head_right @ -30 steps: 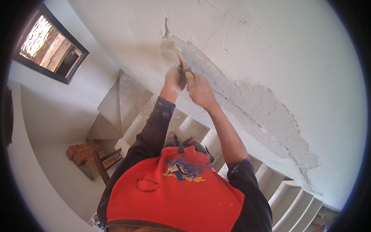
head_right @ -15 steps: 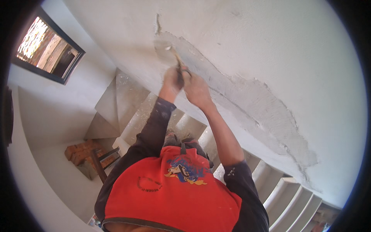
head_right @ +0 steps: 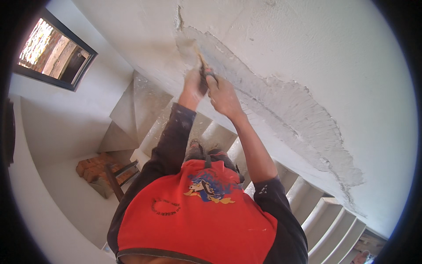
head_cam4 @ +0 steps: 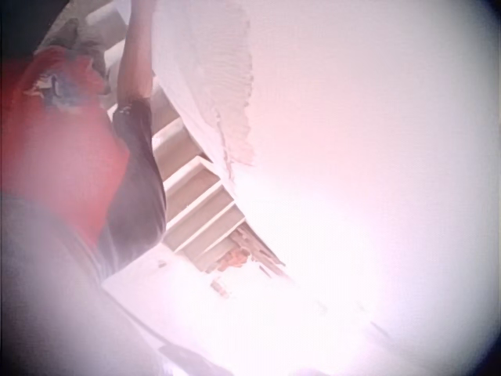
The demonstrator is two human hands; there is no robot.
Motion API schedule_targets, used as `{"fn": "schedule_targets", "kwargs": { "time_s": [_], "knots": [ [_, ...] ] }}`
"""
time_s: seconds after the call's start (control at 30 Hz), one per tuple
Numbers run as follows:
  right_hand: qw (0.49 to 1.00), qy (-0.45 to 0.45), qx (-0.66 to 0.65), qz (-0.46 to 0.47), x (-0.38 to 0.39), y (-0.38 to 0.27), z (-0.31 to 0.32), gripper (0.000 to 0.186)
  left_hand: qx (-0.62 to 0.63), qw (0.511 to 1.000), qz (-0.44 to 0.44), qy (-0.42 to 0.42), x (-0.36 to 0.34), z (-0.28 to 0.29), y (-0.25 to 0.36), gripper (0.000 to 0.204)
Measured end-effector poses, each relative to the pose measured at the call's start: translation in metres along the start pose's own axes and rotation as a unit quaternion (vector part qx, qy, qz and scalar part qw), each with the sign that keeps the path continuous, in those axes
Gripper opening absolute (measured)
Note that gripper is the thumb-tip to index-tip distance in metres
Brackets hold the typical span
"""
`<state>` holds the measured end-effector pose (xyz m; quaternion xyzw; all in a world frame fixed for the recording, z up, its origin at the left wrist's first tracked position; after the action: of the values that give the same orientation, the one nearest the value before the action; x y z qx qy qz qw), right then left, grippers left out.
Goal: The person applies plaster to a ceiling using a trowel. They spread the material across the surface, smoothing it out in sections while standing on a spiral staircase.
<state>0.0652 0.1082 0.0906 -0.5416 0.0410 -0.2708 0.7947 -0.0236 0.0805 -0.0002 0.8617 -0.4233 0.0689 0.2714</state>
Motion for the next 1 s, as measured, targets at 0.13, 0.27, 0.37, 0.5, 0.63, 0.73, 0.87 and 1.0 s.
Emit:
{"fn": "schedule_targets", "kwargs": {
  "time_s": [0.13, 0.27, 0.37, 0.5, 0.63, 0.73, 0.87, 1.0],
  "knots": [
    [0.991, 0.029, -0.097, -0.091, 0.057, 0.038, 0.028, 0.036, -0.068, 0.995, 0.043, -0.053, 0.043, -0.03, -0.052, 0.035],
    [0.987, 0.056, -0.087, -0.126, 0.081, 0.041, 0.054, 0.036, -0.091, 0.991, 0.066, -0.065, 0.058, -0.045, -0.077, 0.037],
    [0.994, 0.068, -0.024, -0.086, 0.063, 0.042, 0.059, 0.04, -0.103, 0.994, 0.026, -0.03, 0.051, -0.048, -0.062, 0.038],
    [0.995, 0.062, -0.034, -0.067, 0.051, 0.02, 0.043, 0.043, -0.116, 0.993, -0.026, -0.006, 0.046, -0.044, -0.031, 0.039],
    [0.986, 0.065, -0.073, -0.134, 0.074, 0.032, 0.054, 0.042, -0.133, 0.99, 0.017, -0.036, 0.054, -0.055, -0.055, 0.04],
    [0.998, 0.051, 0.005, -0.023, 0.037, 0.006, 0.054, 0.042, -0.13, 0.99, -0.051, 0.0, 0.033, -0.055, -0.022, 0.041],
    [0.999, 0.023, -0.023, -0.042, 0.032, 0.008, 0.046, 0.043, -0.135, 0.989, -0.061, -0.002, 0.036, -0.054, -0.009, 0.042],
    [0.982, 0.06, -0.141, -0.114, 0.081, 0.049, 0.051, 0.04, -0.199, 0.979, 0.03, -0.029, 0.064, -0.054, -0.062, 0.041]
  ]
}}
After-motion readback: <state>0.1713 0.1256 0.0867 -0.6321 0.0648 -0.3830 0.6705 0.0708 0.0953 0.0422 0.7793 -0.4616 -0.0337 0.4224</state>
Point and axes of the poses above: each hand's wrist, its own x-axis away from the middle knuckle, its own z-axis out of the back of the hand, y = z × x, the point moved 10 cm from there along -x, towards the middle knuckle, and after that the axes turned 2 degrees about -y, right-handed, at the moved point
